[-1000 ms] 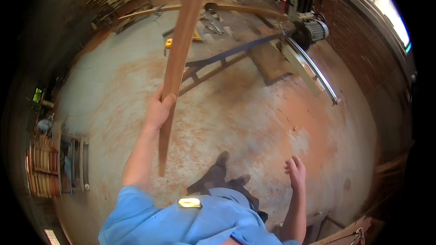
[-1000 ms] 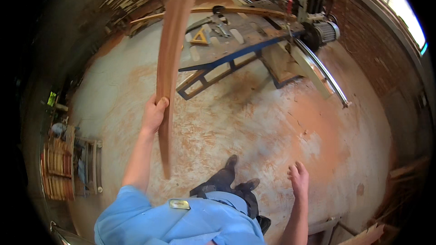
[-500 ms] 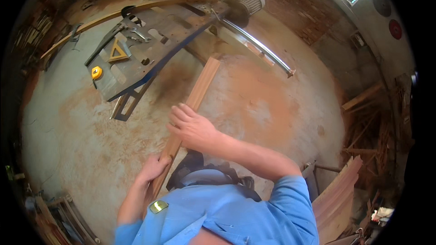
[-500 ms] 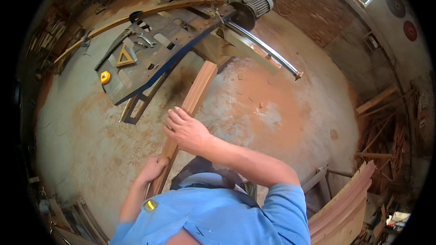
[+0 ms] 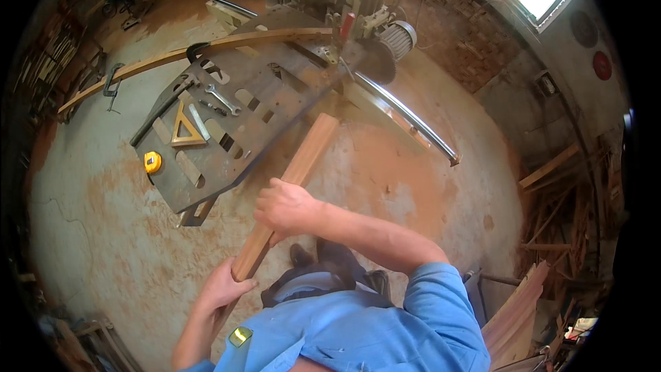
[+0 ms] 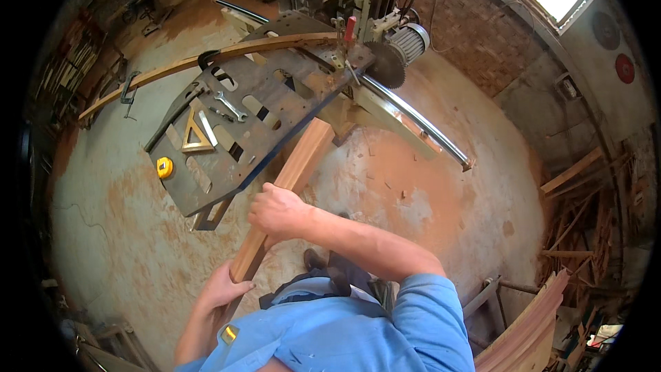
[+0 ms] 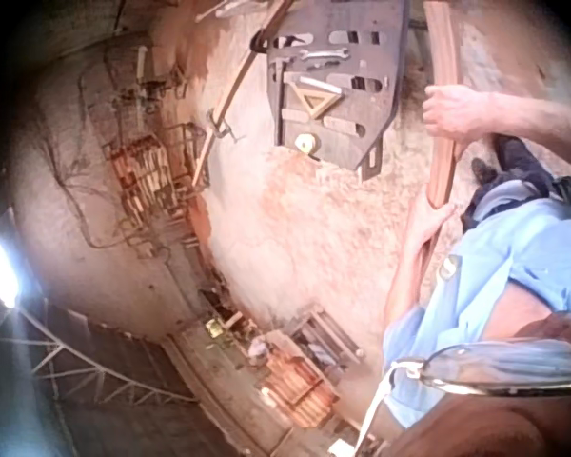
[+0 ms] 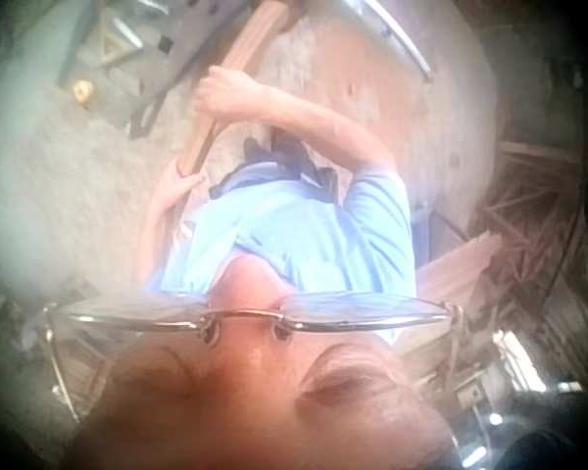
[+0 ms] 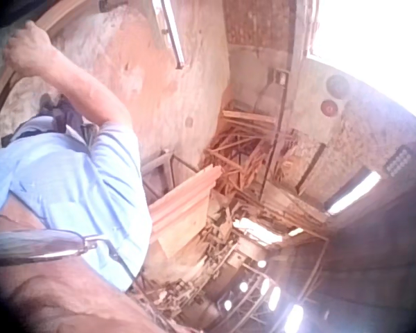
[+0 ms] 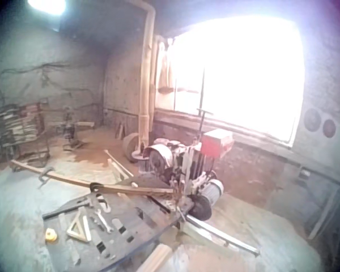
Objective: The person selects wooden planks, measures them with a ruler, and cuts them using a miter saw. After cutting, the person inspects the pieces and stacks them on the floor.
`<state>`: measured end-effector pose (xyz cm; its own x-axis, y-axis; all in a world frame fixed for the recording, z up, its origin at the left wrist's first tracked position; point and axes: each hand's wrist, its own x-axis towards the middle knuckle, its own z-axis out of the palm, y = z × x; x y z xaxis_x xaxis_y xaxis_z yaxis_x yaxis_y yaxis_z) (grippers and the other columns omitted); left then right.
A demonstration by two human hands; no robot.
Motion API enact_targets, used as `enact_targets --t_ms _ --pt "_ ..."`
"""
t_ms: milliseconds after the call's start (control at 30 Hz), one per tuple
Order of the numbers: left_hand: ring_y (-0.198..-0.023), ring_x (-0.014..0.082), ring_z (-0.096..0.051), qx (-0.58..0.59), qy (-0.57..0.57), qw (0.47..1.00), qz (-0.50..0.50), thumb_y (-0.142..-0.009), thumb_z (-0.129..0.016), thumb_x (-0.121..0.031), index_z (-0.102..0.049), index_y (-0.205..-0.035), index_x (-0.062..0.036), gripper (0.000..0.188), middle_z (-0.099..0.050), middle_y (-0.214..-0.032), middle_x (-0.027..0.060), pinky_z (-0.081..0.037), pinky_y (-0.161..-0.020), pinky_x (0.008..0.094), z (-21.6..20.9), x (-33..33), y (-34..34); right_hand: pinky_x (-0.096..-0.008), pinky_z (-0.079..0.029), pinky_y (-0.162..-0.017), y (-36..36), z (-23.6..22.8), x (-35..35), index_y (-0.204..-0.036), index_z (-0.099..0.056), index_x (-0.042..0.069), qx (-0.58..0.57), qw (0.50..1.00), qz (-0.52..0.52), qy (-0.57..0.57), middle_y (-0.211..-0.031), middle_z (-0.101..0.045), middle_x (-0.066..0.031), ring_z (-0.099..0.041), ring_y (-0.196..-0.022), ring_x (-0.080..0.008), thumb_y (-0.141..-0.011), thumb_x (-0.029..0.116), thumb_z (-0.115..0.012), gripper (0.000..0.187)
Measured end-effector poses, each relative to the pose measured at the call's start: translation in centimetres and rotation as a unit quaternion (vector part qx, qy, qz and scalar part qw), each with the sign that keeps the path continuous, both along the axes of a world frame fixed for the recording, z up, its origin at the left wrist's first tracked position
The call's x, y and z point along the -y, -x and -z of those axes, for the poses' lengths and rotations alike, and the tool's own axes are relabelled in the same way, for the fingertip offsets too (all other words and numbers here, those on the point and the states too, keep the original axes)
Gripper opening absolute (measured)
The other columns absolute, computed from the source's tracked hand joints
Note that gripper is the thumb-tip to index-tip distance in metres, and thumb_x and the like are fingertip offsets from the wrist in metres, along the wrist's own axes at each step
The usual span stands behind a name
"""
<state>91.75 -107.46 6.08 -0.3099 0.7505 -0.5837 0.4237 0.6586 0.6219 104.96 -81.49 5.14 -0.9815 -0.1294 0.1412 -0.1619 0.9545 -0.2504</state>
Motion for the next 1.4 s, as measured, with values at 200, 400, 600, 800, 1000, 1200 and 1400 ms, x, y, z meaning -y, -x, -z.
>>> enact_targets --t_ms 200,400,600,800,1000,1200,1400 --pt "-0.094 0.0384 -0.069 -0.099 0.044 0.994 -0.024 -0.074 -0.078 -0.028 -0.059 -0.114 0.0012 0.053 -0.069 -0.098 0.0240 -0.053 -0.082 0.0450 0.2 -15.4 1.0 -0.0352 -0.044 -0.082 3.2 1.0 -15.1 -0.084 -0.065 0.014 -0.019 1.000 -0.007 -0.011 -0.086 -0.063 -0.0003 -0.062 -0.092 -0.0212 -0.061 0.056 -0.084 0.051" --pt "-0.095 0.0416 -0.067 -0.177 0.033 0.982 -0.050 -0.073 -0.073 -0.020 -0.058 -0.114 -0.0005 0.048 -0.068 -0.100 0.0239 -0.052 -0.083 0.0480 -4.1 -32.1 4.5 -0.0351 -0.044 -0.083 7.2 -1.7 -31.9 -0.086 -0.065 0.014 -0.087 0.996 -0.008 0.021 -0.086 -0.063 -0.0003 -0.062 -0.092 -0.0212 -0.062 0.050 -0.085 0.048" --pt "-0.101 0.0452 -0.064 -0.282 -0.005 0.959 -0.011 -0.070 -0.071 -0.014 -0.059 -0.118 -0.0024 0.051 -0.067 -0.107 0.0248 -0.052 -0.086 0.0501 -7.7 -45.2 12.1 -0.0345 -0.044 -0.082 14.4 -2.1 -44.5 -0.084 -0.062 0.014 -0.209 0.976 0.025 0.056 -0.084 -0.059 -0.0005 -0.059 -0.089 -0.0205 -0.057 0.044 -0.088 0.048" --pt "-0.098 0.0457 -0.063 -0.366 -0.029 0.929 0.046 -0.070 -0.069 -0.010 -0.059 -0.113 -0.0029 0.046 -0.065 -0.100 0.0245 -0.051 -0.084 0.0513 -7.8 -57.8 23.8 -0.0356 -0.043 -0.082 24.2 -0.7 -55.7 -0.085 -0.061 0.013 -0.252 0.962 0.082 0.070 -0.085 -0.058 -0.0022 -0.058 -0.089 -0.0215 -0.057 0.041 -0.088 0.048" --pt "-0.101 0.0448 -0.064 -0.383 -0.012 0.912 0.147 -0.072 -0.068 -0.011 -0.058 -0.124 -0.0073 0.053 -0.064 -0.114 0.0225 -0.052 -0.088 0.0527 -8.0 -71.5 37.2 -0.0373 -0.043 -0.083 34.6 1.8 -66.1 -0.088 -0.061 0.013 -0.267 0.944 0.173 0.087 -0.087 -0.058 -0.0036 -0.058 -0.091 -0.0241 -0.056 0.037 -0.088 0.048" --pt "-0.103 0.0453 -0.063 -0.379 -0.010 0.898 0.223 -0.072 -0.064 -0.007 -0.058 -0.127 -0.0068 0.055 -0.063 -0.115 0.0235 -0.052 -0.090 0.0527 -4.6 -86.0 47.9 -0.0393 -0.043 -0.085 42.5 6.3 -76.4 -0.088 -0.063 0.013 -0.249 0.923 0.274 0.102 -0.089 -0.058 -0.0047 -0.058 -0.093 -0.0253 -0.056 0.036 -0.090 0.049" --pt "-0.110 0.0428 -0.062 -0.330 -0.017 0.896 0.298 -0.072 -0.063 -0.008 -0.057 -0.130 -0.0088 0.059 -0.066 -0.117 0.0224 -0.050 -0.095 0.0501 0.0 -98.1 54.9 -0.0418 -0.044 -0.087 45.6 9.8 -84.0 -0.092 -0.065 0.014 -0.183 0.905 0.373 0.090 -0.093 -0.062 -0.0059 -0.060 -0.097 -0.0266 -0.063 0.039 -0.089 0.045"
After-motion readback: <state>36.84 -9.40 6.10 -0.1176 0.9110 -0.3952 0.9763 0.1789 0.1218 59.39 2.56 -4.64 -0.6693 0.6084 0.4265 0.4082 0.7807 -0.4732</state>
